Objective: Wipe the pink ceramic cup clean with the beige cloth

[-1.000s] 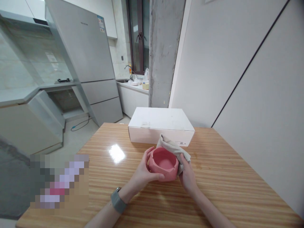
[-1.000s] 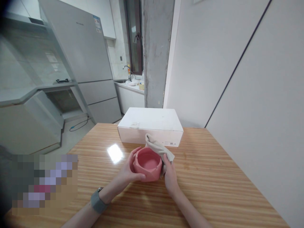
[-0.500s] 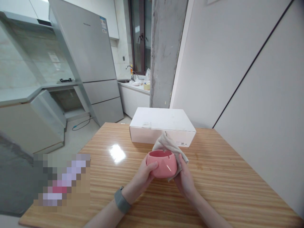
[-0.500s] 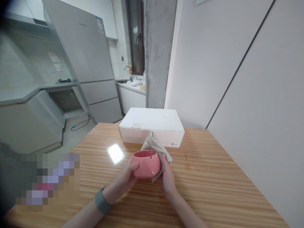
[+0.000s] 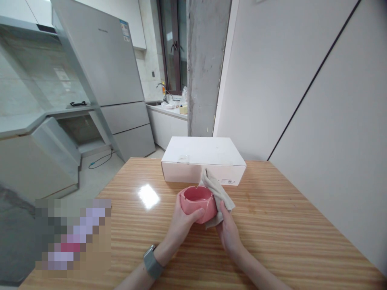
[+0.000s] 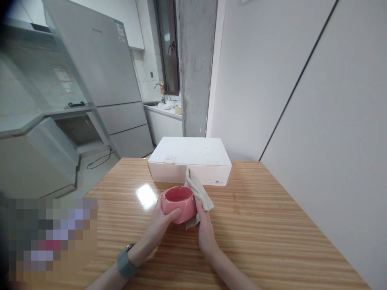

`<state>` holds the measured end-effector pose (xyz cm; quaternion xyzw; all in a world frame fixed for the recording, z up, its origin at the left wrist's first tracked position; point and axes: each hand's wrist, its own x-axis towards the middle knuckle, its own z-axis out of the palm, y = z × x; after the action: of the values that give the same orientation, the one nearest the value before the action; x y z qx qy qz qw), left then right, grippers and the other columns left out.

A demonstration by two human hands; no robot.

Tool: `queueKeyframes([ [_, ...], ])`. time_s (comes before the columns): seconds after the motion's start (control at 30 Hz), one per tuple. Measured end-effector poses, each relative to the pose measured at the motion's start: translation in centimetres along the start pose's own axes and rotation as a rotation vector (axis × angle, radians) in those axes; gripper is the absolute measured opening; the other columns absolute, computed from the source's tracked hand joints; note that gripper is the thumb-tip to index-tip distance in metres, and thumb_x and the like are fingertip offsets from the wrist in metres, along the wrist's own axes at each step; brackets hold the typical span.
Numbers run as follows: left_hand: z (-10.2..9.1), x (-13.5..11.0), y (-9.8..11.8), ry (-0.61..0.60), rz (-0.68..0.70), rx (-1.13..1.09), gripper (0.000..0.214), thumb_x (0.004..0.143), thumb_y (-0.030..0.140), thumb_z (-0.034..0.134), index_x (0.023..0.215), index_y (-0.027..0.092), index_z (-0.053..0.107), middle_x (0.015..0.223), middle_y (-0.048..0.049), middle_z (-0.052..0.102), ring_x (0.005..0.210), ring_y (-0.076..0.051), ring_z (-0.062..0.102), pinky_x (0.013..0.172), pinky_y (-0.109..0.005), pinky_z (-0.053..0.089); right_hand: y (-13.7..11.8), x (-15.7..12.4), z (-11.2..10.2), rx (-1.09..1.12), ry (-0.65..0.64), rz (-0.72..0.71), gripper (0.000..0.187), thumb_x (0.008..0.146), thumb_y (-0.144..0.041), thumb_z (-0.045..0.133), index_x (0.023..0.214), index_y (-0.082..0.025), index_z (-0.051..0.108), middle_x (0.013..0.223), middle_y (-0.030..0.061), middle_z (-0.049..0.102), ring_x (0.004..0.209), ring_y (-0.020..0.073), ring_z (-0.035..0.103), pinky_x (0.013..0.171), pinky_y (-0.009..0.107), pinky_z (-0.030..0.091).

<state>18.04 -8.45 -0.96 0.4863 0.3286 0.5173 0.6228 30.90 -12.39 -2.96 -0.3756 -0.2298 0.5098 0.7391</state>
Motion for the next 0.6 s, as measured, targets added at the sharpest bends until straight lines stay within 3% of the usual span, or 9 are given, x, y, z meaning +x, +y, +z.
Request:
queueKeyframes([
  [0.1, -0.3, 0.2, -0.6, -0.092, -0.100, -0.188, 0.089, 0.072, 0.037, 0.074, 0.148, 0.023, 0.030, 0.145, -0.0127, 0.048, 0.132, -0.028, 0.047, 0.111, -0.040, 0.034, -1.1, 0.2, 0.5, 0.001, 0.050, 0.019, 0.043, 0.078, -0.056, 0.069, 0.110, -0.026, 0.073, 0.124, 0.0010, 0.071, 0.132, 0.0227, 0.051, 0.119, 0.039, 0.030],
  [0.2, -0.4, 0.1, -0.8, -0.199, -0.213, -0.338, 0.088, 0.074, 0.038, 0.068, 0.151, 0.026, 0.028, 0.150, -0.0096, 0.045, 0.140, -0.029, 0.038, 0.115, -0.042, 0.028, -2.5, 0.5, 0.8, -0.004, 0.080, 0.009, 0.041, 0.079, -0.051, 0.070, 0.110, -0.025, 0.072, 0.122, 0.0014, 0.072, 0.130, 0.0235, 0.053, 0.115, 0.038, 0.035],
  [0.4, -0.5, -0.8, 0.6, -0.311, -0.170, -0.152, 0.075, 0.081, 0.033, 0.069, 0.149, 0.029, 0.036, 0.151, -0.0086, 0.044, 0.141, -0.028, 0.035, 0.117, -0.043, 0.024, -4.5, 1.0, 1.0, 0.057, 0.126, 0.085, 0.035, 0.075, -0.051, 0.071, 0.095, -0.023, 0.076, 0.103, 0.0033, 0.078, 0.118, 0.0305, 0.063, 0.103, 0.044, 0.049],
  [0.47, -0.6, -0.8, 1.0, -0.317, -0.133, -0.103, 0.084, 0.075, 0.033, 0.077, 0.148, 0.029, 0.037, 0.148, -0.0115, 0.046, 0.136, -0.031, 0.042, 0.114, -0.047, 0.030, -4.9, 0.9, 1.0, 0.074, 0.115, 0.104, 0.035, 0.074, -0.052, 0.072, 0.091, -0.022, 0.077, 0.099, 0.0042, 0.079, 0.115, 0.0318, 0.064, 0.102, 0.044, 0.050],
  [0.6, -0.6, -0.5, 1.6, -0.371, -0.046, -0.071, 0.108, 0.048, 0.030, 0.094, 0.144, 0.027, 0.044, 0.143, -0.0131, 0.051, 0.132, -0.037, 0.045, 0.111, -0.048, 0.034, -5.2, 0.4, 1.1, 0.074, 0.005, 0.231, 0.040, 0.074, -0.057, 0.070, 0.087, -0.019, 0.077, 0.096, 0.0072, 0.079, 0.113, 0.0336, 0.065, 0.102, 0.046, 0.049],
])
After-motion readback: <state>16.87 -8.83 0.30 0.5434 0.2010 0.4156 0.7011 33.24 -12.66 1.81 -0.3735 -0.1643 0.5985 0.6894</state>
